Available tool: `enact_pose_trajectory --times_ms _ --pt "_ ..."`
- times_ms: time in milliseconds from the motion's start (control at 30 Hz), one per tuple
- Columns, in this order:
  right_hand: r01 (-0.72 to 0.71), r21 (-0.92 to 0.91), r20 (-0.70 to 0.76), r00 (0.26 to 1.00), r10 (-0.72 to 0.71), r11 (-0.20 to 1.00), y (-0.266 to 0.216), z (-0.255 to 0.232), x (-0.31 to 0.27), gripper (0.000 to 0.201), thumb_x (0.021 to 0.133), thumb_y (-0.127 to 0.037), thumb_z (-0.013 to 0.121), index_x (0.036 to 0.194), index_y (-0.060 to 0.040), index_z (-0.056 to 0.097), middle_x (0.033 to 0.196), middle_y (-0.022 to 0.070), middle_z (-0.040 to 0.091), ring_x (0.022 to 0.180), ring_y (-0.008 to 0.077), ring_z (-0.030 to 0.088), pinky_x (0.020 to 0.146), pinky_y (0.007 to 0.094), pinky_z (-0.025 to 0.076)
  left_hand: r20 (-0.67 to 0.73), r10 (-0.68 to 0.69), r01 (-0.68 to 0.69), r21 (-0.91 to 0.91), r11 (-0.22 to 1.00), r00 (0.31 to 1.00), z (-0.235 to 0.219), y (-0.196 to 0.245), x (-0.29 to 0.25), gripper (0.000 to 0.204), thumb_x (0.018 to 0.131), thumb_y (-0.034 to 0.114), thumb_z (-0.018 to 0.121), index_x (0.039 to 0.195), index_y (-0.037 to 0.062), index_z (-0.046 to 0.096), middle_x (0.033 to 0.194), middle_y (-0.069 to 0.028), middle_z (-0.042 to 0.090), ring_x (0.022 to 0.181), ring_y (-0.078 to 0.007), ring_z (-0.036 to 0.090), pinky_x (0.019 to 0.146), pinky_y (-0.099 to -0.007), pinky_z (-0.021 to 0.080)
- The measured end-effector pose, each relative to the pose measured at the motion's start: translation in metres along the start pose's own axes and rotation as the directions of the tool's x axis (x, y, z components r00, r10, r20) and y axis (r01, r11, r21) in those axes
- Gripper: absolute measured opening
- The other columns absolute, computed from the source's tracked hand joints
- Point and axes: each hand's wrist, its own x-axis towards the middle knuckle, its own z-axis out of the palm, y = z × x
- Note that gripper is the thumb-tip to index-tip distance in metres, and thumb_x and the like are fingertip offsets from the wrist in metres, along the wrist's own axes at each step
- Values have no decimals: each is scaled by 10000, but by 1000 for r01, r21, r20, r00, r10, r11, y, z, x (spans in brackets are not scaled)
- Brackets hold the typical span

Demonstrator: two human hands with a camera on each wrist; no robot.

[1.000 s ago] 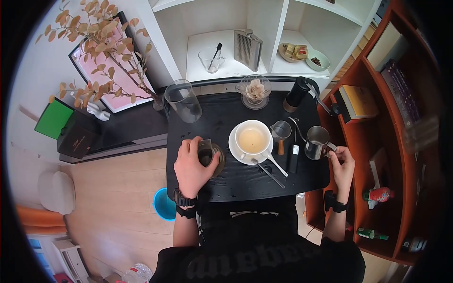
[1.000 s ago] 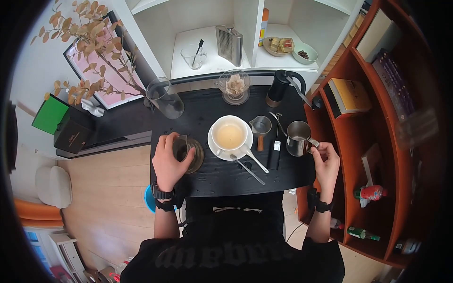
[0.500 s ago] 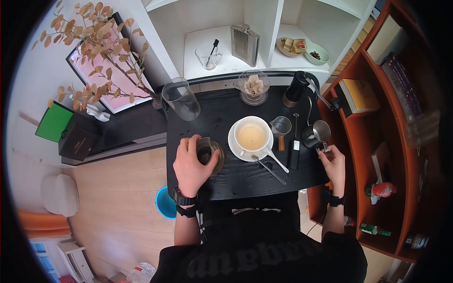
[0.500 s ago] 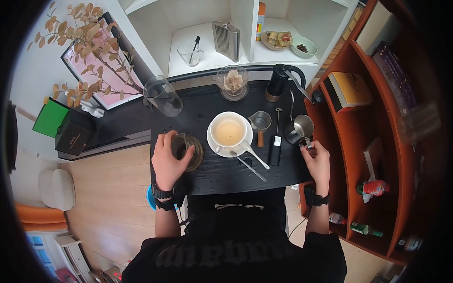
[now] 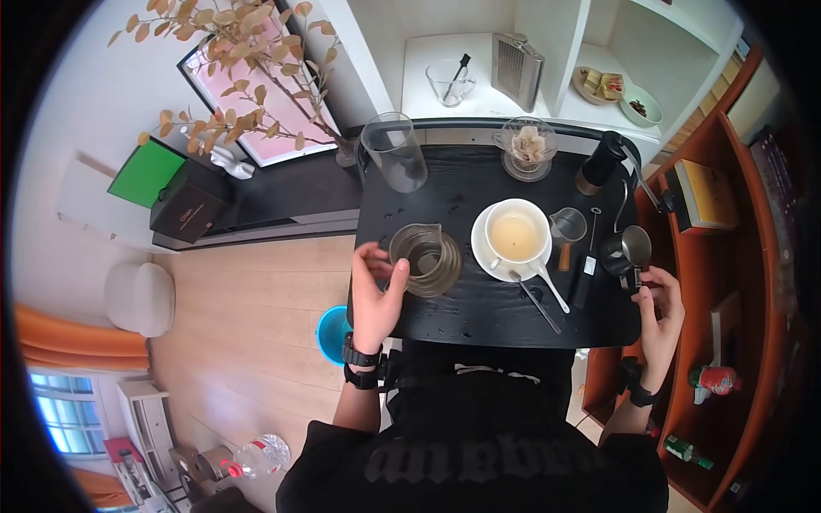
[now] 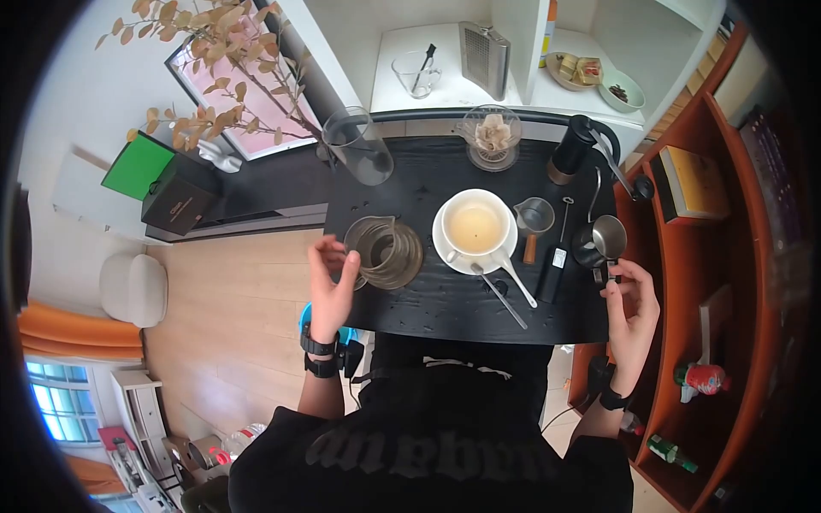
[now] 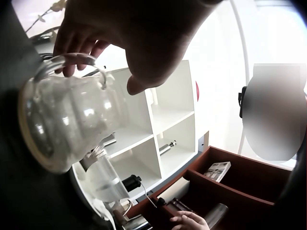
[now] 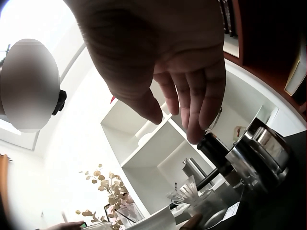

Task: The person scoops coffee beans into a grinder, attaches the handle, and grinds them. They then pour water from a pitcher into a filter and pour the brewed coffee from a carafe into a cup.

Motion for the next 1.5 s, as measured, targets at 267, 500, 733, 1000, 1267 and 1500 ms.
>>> enact_pose_trajectory --times_ms 267,500,733,1000,1267,1500 --pt "84 108 8 996 -85 991 2 14 13 278 957 -14 574 1234 -4 582 1086 82 665 804 113 634 765 238 486 330 -116 224 -312 923 937 -6 -42 -14 367 1060 299 502 792 52 547 681 21 536 682 -57 511 630 -224 406" --pt "94 126 63 993 -103 988 -1 24 13 267 949 -44 596 1214 -15 593 1052 85 680 781 118 643 753 249 480 554 -323 608 -469 640 767 -17 -10 -3 451 1070 326 452 668 124 420 591 61 343 505 -47 293 471 -216 298" --pt "96 128 74 992 -106 987 -3 25 11 241 941 -44 599 1180 -11 602 1034 81 685 775 120 650 737 245 474 443 -295 510 -516 688 847 -24 11 -10 475 1066 269 463 627 118 362 553 74 290 482 -31 215 430 -232 201" --pt "62 48 185 980 -70 997 -5 21 10 148 936 -40 604 1071 -5 652 909 79 697 758 128 654 707 258 499 265 63 24 -312 950 962 -43 44 -29 477 1060 222 483 625 63 373 550 53 309 508 -42 221 435 -261 202" --pt "63 -9 270 961 -58 998 -13 21 9 134 957 -55 581 1046 14 655 863 77 691 767 122 642 727 252 492 539 -101 408 -489 771 836 -64 66 -32 456 1073 268 457 661 89 374 581 58 285 523 -37 216 437 -240 191" --pt "67 -27 266 962 -57 997 -17 19 8 119 921 -15 617 1027 18 660 843 95 699 753 150 670 707 266 512 427 33 143 -373 917 904 -65 62 -37 461 1069 261 473 661 71 375 589 53 294 542 -37 219 453 -252 194"
